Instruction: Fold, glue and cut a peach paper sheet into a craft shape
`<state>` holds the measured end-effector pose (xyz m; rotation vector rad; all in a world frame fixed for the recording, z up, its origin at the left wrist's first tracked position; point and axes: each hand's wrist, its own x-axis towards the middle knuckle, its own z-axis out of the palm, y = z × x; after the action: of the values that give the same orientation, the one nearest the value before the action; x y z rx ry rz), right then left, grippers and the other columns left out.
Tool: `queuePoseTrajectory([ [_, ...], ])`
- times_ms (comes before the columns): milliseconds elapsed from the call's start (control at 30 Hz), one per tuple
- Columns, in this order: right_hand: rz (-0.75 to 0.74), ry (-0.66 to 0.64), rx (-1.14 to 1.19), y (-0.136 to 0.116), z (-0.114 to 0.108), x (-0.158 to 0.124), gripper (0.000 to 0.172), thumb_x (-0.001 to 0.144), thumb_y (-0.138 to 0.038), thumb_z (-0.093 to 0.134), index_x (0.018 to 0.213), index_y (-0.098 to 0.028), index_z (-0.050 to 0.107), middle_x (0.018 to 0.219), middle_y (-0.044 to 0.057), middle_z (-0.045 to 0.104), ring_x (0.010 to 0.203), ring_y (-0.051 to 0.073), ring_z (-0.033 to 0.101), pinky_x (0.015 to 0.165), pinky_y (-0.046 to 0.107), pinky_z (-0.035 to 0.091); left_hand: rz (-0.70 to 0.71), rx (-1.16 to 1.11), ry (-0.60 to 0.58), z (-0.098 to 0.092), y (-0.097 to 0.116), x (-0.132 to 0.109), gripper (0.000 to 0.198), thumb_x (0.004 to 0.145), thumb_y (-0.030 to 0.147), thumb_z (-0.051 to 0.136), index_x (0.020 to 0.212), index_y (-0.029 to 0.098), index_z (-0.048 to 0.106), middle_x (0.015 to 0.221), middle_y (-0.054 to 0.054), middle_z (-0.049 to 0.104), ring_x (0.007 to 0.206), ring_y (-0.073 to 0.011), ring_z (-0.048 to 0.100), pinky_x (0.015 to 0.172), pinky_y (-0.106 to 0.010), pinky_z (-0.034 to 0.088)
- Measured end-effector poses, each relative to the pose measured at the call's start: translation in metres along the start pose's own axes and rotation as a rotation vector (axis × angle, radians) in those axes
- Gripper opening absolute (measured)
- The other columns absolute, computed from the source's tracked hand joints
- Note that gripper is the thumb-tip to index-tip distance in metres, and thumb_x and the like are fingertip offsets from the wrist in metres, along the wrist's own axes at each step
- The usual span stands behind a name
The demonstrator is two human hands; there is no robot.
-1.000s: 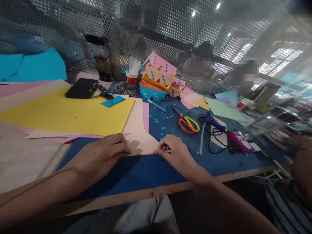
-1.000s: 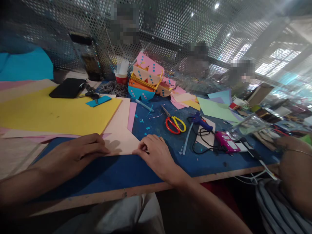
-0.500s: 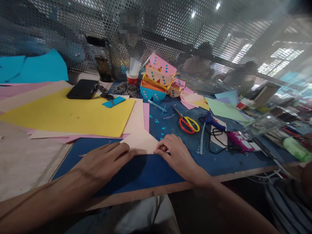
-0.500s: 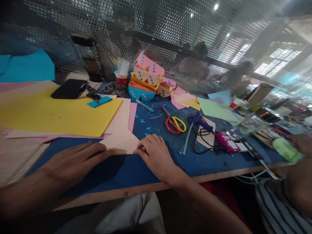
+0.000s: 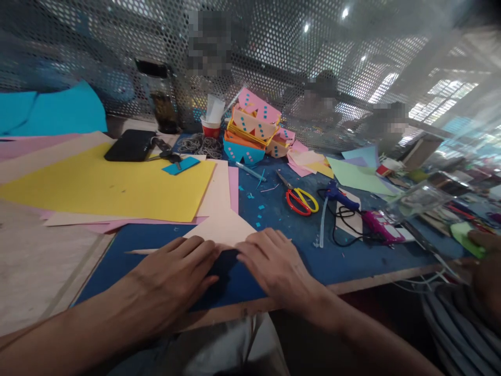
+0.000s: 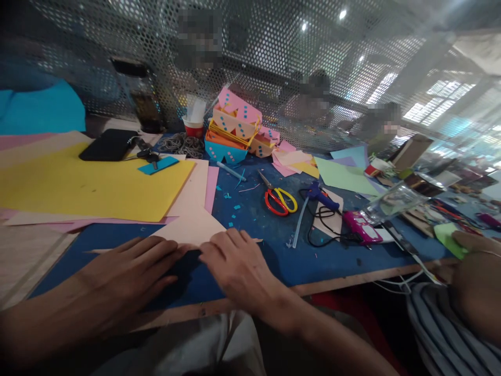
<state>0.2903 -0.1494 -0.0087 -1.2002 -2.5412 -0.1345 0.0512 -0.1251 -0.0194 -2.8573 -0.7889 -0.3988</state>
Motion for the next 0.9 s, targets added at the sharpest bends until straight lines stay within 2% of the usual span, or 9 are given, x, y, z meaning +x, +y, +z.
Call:
queuePoseTrajectory([
  [133, -0.062, -0.015, 0.076, -0.027, 0.007, 0.0, 0.039, 0.105, -0.031, 0.043, 0.135, -0.008, 0.053, 0.134, 0.01, 0.059, 0.122, 0.024, 0.051, 0.106, 0.038, 0.042, 0.016, -0.009, 0.006, -0.001, 0.0, -0.003, 0.022, 0.098, 0.02, 0.043, 0.098, 0.017, 0.065, 0.1, -0.009, 0.06, 0.091, -0.0256, 0.053, 0.079, -0.044, 0.043],
  [333, 0.034, -0.052, 0.112, -0.039, 0.008, -0.012, 0.054, 0.104, -0.043, 0.044, 0.144, -0.006, 0.046, 0.15, 0.012, 0.047, 0.142, 0.023, 0.037, 0.121, 0.035, 0.031, 0.012, -0.019, 0.044, -0.004, 0.002, -0.007, 0.024, 0.095, 0.023, 0.044, 0.11, 0.018, 0.063, 0.106, -0.01, 0.064, 0.096, -0.0274, 0.056, 0.081, -0.044, 0.044],
  [433, 0.046, -0.074, 0.106, -0.039, 0.004, -0.016, 0.055, 0.104, -0.044, 0.043, 0.146, -0.007, 0.044, 0.154, 0.011, 0.043, 0.145, 0.022, 0.033, 0.123, 0.034, 0.027, 0.03, 0.021, 0.061, -0.005, 0.002, -0.007, 0.028, 0.094, 0.024, 0.042, 0.113, 0.019, 0.062, 0.11, -0.009, 0.066, 0.098, -0.0276, 0.058, 0.081, -0.043, 0.046],
  [533, 0.074, -0.072, 0.103, -0.036, 0.001, -0.018, 0.054, 0.105, -0.044, 0.042, 0.145, -0.009, 0.046, 0.153, 0.008, 0.044, 0.144, 0.021, 0.036, 0.123, 0.034, 0.028, 0.039, 0.044, 0.062, -0.005, 0.001, -0.009, 0.031, 0.094, 0.024, 0.04, 0.115, 0.018, 0.062, 0.114, -0.009, 0.067, 0.097, -0.028, 0.06, 0.08, -0.044, 0.047],
  [700, 0.131, -0.032, 0.095, -0.029, -0.003, -0.028, 0.047, 0.105, -0.04, 0.043, 0.141, -0.011, 0.052, 0.149, 0.007, 0.05, 0.14, 0.019, 0.041, 0.122, 0.035, 0.031, -0.043, -0.015, 0.014, 0.001, -0.002, -0.013, 0.039, 0.096, 0.029, 0.047, 0.133, 0.02, 0.053, 0.119, -0.007, 0.066, 0.098, -0.026, 0.061, 0.078, -0.04, 0.048],
  [900, 0.201, 0.003, 0.068, -0.022, -0.01, -0.041, 0.042, 0.104, -0.036, 0.046, 0.139, -0.014, 0.054, 0.146, 0.007, 0.054, 0.138, 0.02, 0.045, 0.121, 0.039, 0.035, -0.075, -0.038, 0.053, 0.005, -0.003, -0.017, 0.041, 0.094, 0.03, 0.046, 0.134, 0.022, 0.055, 0.114, -0.007, 0.069, 0.095, -0.0256, 0.062, 0.08, -0.038, 0.045],
])
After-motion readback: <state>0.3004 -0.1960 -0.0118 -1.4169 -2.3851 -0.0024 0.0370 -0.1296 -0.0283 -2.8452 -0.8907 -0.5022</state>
